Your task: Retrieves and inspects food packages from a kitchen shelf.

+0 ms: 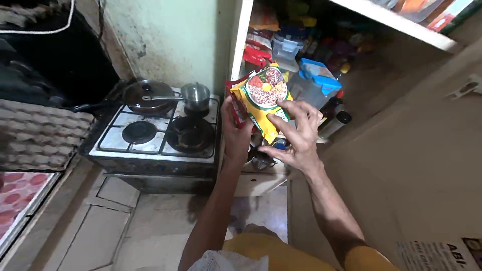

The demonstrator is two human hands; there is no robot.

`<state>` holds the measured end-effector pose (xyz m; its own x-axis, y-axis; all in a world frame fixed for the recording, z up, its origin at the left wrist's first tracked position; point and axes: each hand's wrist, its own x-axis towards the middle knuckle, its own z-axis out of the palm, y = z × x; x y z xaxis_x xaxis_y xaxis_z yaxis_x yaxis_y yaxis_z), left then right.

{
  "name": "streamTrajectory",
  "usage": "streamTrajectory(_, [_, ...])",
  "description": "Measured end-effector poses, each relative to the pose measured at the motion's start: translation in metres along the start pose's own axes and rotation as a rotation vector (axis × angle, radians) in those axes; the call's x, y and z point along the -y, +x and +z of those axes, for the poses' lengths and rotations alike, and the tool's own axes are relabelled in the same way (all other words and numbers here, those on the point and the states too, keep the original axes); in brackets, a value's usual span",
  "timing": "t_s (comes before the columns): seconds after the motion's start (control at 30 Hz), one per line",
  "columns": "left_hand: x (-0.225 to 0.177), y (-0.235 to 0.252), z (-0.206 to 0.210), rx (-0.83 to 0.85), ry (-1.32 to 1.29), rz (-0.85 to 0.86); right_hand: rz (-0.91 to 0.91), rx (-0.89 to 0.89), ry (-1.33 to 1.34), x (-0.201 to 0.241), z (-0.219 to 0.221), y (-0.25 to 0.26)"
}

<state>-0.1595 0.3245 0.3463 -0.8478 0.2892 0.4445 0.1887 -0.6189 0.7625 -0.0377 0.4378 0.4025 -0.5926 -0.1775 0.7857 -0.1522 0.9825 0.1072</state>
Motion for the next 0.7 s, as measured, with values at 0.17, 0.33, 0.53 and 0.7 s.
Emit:
streamTrajectory(0.17, [-0.003, 0.000, -0.006, 0.006, -0.098, 0.012, 0.035, 0.008, 0.060, 0.012, -0.004, 0.001])
streamTrajectory(0.33, [-0.007, -0.002, -0.012, 0.046, -0.093, 0.041, 0.057, -0.072, 0.113, 0.016, -0.004, -0.002])
streamTrajectory(0.53, [-0.006, 0.000, -0.013, 0.051, -0.089, 0.014, 0.279, -0.106, 0.282, 0.020, -0.005, -0.005])
streamTrajectory(0.7, [-0.007, 0.002, -0.015, 0.086, -0.023, 0.056, 0.460, 0.000, 0.518, 0.021, -0.006, -0.006])
